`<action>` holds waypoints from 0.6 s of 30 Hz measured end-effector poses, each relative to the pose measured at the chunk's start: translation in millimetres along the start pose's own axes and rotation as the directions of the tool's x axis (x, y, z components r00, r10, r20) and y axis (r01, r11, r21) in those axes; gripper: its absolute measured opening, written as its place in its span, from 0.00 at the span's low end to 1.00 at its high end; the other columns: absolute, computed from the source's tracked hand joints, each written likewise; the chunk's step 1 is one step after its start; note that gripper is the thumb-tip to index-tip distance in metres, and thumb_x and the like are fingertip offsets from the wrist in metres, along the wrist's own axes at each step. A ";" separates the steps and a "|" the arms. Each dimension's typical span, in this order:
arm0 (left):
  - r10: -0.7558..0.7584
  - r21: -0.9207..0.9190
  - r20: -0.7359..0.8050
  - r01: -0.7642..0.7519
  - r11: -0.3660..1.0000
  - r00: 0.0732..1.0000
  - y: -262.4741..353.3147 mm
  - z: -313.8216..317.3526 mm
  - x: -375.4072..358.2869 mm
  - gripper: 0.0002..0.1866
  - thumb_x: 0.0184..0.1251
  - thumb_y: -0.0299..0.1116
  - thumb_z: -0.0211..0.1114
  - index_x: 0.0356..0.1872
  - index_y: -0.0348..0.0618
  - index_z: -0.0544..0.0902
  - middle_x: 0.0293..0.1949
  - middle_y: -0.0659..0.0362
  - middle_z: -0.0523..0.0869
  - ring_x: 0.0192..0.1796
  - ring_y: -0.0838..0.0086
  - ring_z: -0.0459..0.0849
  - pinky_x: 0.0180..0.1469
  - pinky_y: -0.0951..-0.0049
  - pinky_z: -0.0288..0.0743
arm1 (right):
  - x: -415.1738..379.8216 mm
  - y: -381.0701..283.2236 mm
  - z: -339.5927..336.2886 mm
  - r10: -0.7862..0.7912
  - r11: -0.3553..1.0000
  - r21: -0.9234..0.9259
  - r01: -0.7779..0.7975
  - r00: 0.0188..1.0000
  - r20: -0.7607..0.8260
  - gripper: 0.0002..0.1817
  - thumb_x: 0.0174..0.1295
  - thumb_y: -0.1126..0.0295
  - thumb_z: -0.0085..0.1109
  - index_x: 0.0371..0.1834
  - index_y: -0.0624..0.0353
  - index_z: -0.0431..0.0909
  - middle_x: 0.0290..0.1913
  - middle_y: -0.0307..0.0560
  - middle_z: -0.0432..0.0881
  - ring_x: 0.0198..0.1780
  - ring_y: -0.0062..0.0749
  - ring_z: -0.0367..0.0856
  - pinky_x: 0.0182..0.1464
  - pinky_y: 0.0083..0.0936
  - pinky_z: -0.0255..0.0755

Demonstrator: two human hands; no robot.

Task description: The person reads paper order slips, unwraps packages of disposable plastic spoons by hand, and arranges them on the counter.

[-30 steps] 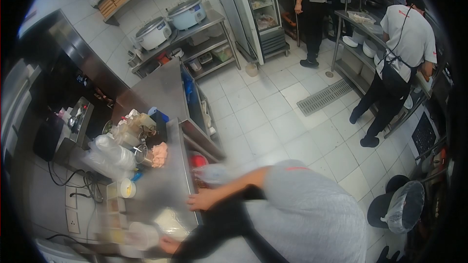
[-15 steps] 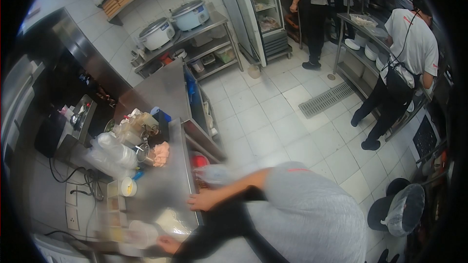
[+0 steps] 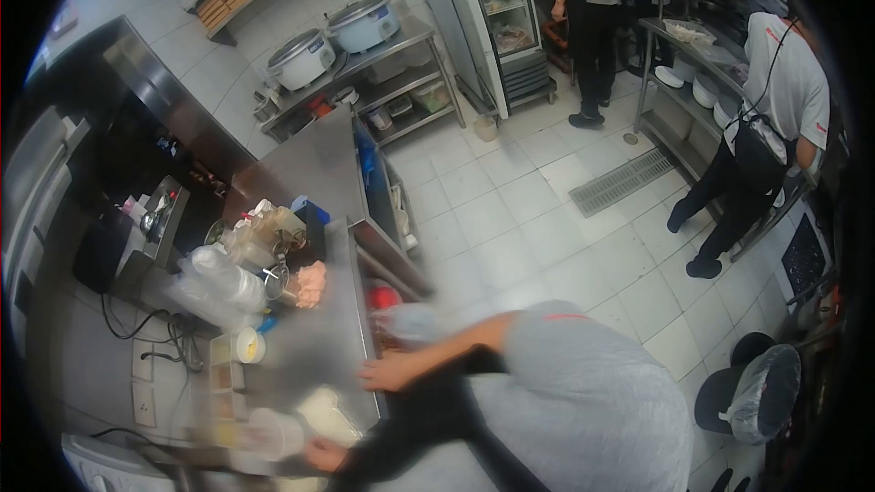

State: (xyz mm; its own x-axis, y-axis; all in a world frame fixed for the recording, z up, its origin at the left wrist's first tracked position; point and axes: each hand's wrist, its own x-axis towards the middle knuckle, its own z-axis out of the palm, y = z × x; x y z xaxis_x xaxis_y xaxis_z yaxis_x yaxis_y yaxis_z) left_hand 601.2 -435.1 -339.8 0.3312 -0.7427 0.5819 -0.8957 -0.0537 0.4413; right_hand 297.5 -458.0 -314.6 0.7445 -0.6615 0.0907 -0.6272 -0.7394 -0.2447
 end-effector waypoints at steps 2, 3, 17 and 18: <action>-0.036 -0.102 -0.019 0.034 0.994 0.999 -6.1 4.5 0.3 0.09 0.60 0.33 0.59 0.30 0.35 0.80 0.29 0.47 0.80 0.33 0.53 0.77 0.39 0.59 0.72 | 0.2 0.9 2.0 -0.002 1.000 0.002 0.002 1.000 -0.006 0.24 0.56 0.69 0.51 0.59 0.49 0.68 0.66 0.49 0.60 0.67 0.46 0.58 0.43 0.45 0.75; -0.064 -0.130 -0.017 0.062 0.990 0.998 -9.8 5.5 -1.0 0.09 0.60 0.32 0.59 0.30 0.35 0.80 0.29 0.47 0.80 0.32 0.53 0.78 0.39 0.59 0.72 | 0.2 1.5 3.1 -0.002 1.000 0.005 0.002 1.000 -0.012 0.24 0.56 0.69 0.51 0.59 0.49 0.68 0.66 0.49 0.60 0.67 0.46 0.58 0.43 0.45 0.75; -0.254 -0.379 -0.042 0.220 0.899 0.966 -8.1 -0.7 -0.5 0.09 0.59 0.28 0.59 0.38 0.31 0.76 0.30 0.49 0.78 0.34 0.63 0.76 0.40 0.67 0.71 | 5.3 7.2 15.2 0.006 0.998 0.069 -0.002 0.998 -0.055 0.23 0.54 0.61 0.57 0.56 0.44 0.71 0.63 0.45 0.63 0.68 0.45 0.57 0.47 0.51 0.70; -0.230 -0.405 -0.010 0.207 0.891 0.973 -13.0 0.0 -1.2 0.10 0.60 0.27 0.59 0.39 0.31 0.76 0.32 0.48 0.79 0.36 0.61 0.76 0.43 0.67 0.71 | 6.4 7.6 15.8 -0.002 0.997 0.074 0.007 0.998 -0.064 0.22 0.54 0.61 0.57 0.55 0.44 0.72 0.61 0.46 0.64 0.67 0.45 0.59 0.47 0.50 0.70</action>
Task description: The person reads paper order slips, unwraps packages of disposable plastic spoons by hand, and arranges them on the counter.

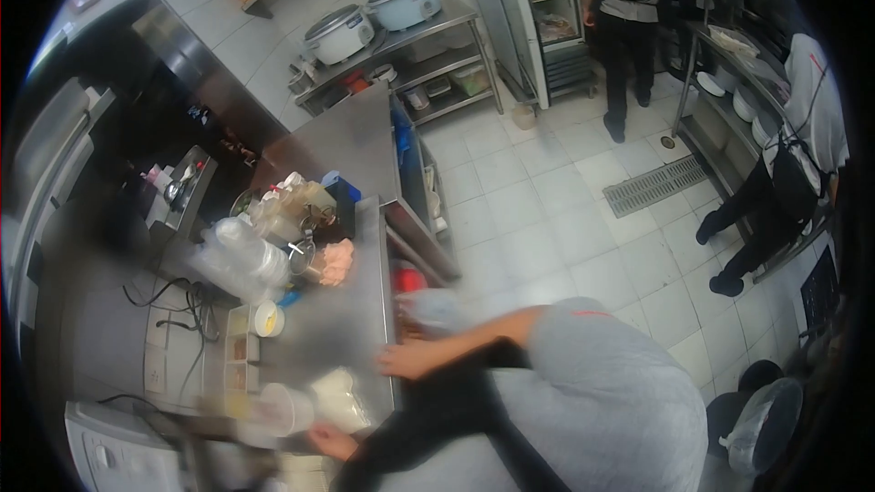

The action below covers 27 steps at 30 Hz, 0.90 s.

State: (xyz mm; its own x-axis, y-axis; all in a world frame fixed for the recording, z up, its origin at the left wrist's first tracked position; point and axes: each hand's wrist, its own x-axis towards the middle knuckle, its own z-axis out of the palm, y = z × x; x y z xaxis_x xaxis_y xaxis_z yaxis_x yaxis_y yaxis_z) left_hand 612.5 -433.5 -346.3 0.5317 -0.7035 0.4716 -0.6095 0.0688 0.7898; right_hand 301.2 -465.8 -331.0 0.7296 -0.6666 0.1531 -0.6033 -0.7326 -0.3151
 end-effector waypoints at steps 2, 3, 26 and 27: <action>0.019 -0.052 0.067 -0.015 0.999 0.998 -15.3 -0.4 3.3 0.11 0.61 0.26 0.57 0.42 0.30 0.76 0.36 0.46 0.79 0.40 0.58 0.77 0.48 0.65 0.71 | 2.4 2.5 1.4 -0.028 1.000 0.014 0.028 1.000 -0.015 0.22 0.53 0.61 0.58 0.54 0.45 0.73 0.58 0.46 0.66 0.64 0.45 0.62 0.46 0.50 0.71; 0.044 0.060 0.110 -0.050 0.997 0.993 -22.9 -0.3 4.6 0.11 0.61 0.26 0.56 0.43 0.29 0.76 0.38 0.45 0.80 0.43 0.56 0.77 0.49 0.64 0.70 | 3.5 3.6 1.9 -0.007 1.000 0.001 0.007 1.000 -0.010 0.22 0.52 0.61 0.59 0.53 0.46 0.73 0.56 0.46 0.67 0.63 0.45 0.63 0.46 0.49 0.71; 0.085 0.410 0.036 -0.092 0.907 0.996 105.5 -67.4 -94.0 0.17 0.49 0.36 0.68 0.40 0.46 0.77 0.44 0.56 0.76 0.49 0.58 0.72 0.51 0.59 0.65 | 115.3 -91.1 -17.0 -0.552 0.823 0.142 0.550 0.833 -0.032 0.27 0.55 0.60 0.60 0.61 0.46 0.70 0.68 0.47 0.60 0.71 0.46 0.52 0.66 0.52 0.51; 0.115 0.454 0.079 -0.139 0.880 0.990 102.1 -65.6 -94.2 0.14 0.49 0.34 0.67 0.38 0.44 0.77 0.42 0.56 0.76 0.47 0.58 0.73 0.50 0.60 0.65 | 112.8 -91.5 -12.2 -0.547 0.831 0.107 0.546 0.837 -0.016 0.27 0.56 0.60 0.60 0.61 0.45 0.70 0.69 0.46 0.59 0.72 0.46 0.52 0.66 0.53 0.50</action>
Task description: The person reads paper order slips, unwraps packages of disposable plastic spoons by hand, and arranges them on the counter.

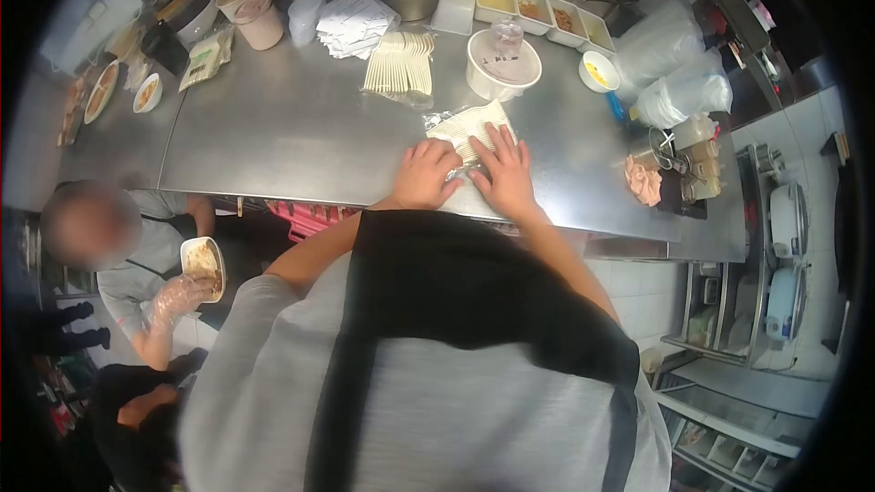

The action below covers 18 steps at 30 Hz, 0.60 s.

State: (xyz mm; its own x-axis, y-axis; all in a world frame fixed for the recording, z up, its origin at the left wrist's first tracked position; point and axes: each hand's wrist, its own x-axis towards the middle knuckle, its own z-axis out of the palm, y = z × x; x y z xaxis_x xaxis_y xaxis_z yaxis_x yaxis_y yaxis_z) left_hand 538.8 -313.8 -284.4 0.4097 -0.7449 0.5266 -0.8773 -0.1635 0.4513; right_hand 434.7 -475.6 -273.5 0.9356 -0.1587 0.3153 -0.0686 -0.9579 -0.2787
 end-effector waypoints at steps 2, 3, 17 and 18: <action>-0.009 -0.044 0.002 0.009 0.999 1.000 -11.4 16.3 -3.6 0.12 0.50 0.32 0.66 0.35 0.43 0.76 0.39 0.56 0.76 0.46 0.58 0.73 0.50 0.61 0.65 | -1.4 4.5 7.2 0.020 1.000 0.010 -0.021 0.999 0.026 0.29 0.56 0.58 0.59 0.63 0.42 0.68 0.71 0.44 0.55 0.72 0.46 0.50 0.67 0.57 0.47; -0.017 -0.048 0.001 0.017 0.999 1.000 -21.5 19.7 -5.3 0.10 0.50 0.31 0.65 0.34 0.43 0.76 0.38 0.56 0.76 0.45 0.57 0.73 0.50 0.61 0.65 | -0.1 9.3 7.4 0.018 1.000 -0.007 -0.017 1.000 0.012 0.29 0.55 0.58 0.60 0.62 0.43 0.68 0.71 0.43 0.56 0.72 0.45 0.50 0.67 0.57 0.46; -0.418 0.056 0.004 0.417 0.907 0.908 -58.7 6.1 47.3 0.06 0.52 0.34 0.65 0.32 0.48 0.82 0.44 0.58 0.78 0.51 0.61 0.71 0.52 0.57 0.62 | -12.6 30.8 20.6 0.016 0.990 0.140 0.014 0.978 -0.210 0.18 0.52 0.62 0.63 0.47 0.52 0.77 0.61 0.42 0.69 0.65 0.44 0.62 0.64 0.45 0.51; -0.428 0.068 0.061 0.424 0.903 0.902 -57.8 5.5 47.6 0.06 0.52 0.34 0.65 0.31 0.48 0.82 0.43 0.59 0.79 0.51 0.62 0.72 0.52 0.57 0.63 | -14.0 32.5 21.8 0.040 0.990 0.139 -0.008 0.972 -0.229 0.18 0.52 0.63 0.62 0.48 0.52 0.77 0.60 0.42 0.70 0.64 0.43 0.63 0.64 0.44 0.51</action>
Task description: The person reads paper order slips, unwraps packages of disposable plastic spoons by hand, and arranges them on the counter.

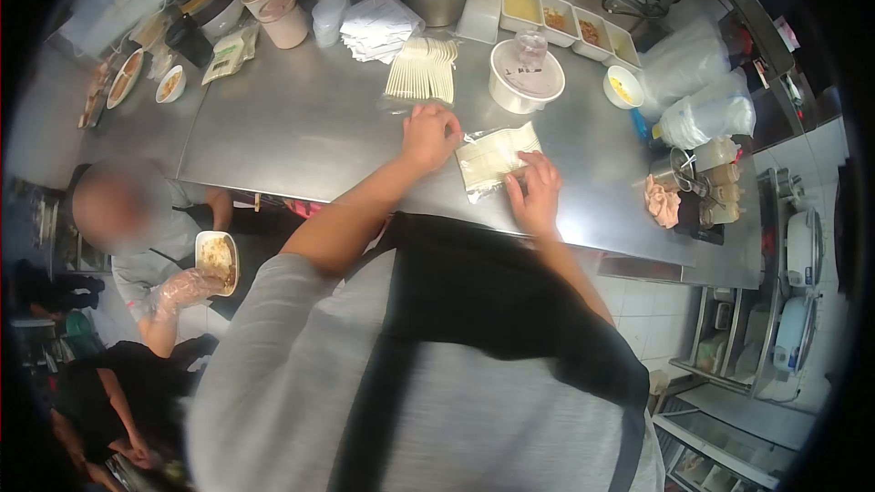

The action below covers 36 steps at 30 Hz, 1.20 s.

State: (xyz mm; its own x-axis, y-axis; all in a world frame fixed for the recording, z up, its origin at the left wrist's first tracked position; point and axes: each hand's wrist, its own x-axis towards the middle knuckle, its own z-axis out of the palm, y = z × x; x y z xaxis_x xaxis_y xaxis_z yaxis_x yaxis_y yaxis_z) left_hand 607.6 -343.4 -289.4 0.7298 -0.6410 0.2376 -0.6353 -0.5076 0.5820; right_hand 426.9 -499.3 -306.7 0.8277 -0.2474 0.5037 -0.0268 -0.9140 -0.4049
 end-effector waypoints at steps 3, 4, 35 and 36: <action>-0.019 0.015 0.077 0.018 1.000 0.997 -0.9 -7.3 -5.1 0.05 0.52 0.33 0.66 0.30 0.49 0.82 0.42 0.60 0.80 0.50 0.62 0.72 0.51 0.57 0.63 | 3.7 -11.9 -3.1 0.135 0.991 -0.012 -0.136 0.990 -0.037 0.20 0.53 0.68 0.59 0.52 0.51 0.75 0.58 0.42 0.70 0.63 0.42 0.63 0.64 0.45 0.51; -0.020 0.003 0.043 0.020 1.000 0.999 -5.5 -6.1 -8.7 0.05 0.52 0.33 0.66 0.30 0.49 0.82 0.42 0.60 0.80 0.50 0.62 0.72 0.52 0.58 0.63 | 4.7 -11.7 -1.5 0.099 0.994 -0.042 -0.100 0.995 -0.025 0.22 0.53 0.70 0.58 0.54 0.49 0.74 0.59 0.42 0.69 0.64 0.42 0.62 0.64 0.46 0.50; 0.180 -0.112 -0.153 -0.198 0.974 0.972 -11.1 6.3 -2.3 0.05 0.54 0.28 0.62 0.32 0.50 0.79 0.31 0.65 0.80 0.43 0.67 0.75 0.51 0.62 0.60 | 93.6 -17.3 29.6 0.018 0.997 0.065 -0.031 0.982 0.189 0.07 0.54 0.67 0.58 0.36 0.49 0.81 0.50 0.38 0.78 0.56 0.38 0.71 0.61 0.44 0.53; 0.160 -0.110 -0.150 -0.177 0.978 0.976 -12.1 7.0 -1.5 0.05 0.54 0.28 0.62 0.32 0.50 0.79 0.31 0.65 0.80 0.43 0.67 0.75 0.51 0.62 0.60 | 94.5 -14.5 31.9 0.043 0.997 0.057 -0.059 0.970 0.237 0.06 0.54 0.67 0.59 0.34 0.50 0.81 0.49 0.38 0.78 0.56 0.38 0.71 0.61 0.43 0.54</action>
State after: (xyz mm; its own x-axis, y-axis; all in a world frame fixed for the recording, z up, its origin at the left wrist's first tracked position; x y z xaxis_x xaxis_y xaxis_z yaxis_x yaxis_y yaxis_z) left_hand 612.5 -340.3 -302.3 0.6487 -0.6198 0.4417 -0.7227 -0.3197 0.6128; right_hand 523.5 -499.2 -277.6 0.9351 -0.2034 0.2902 -0.0430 -0.8780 -0.4768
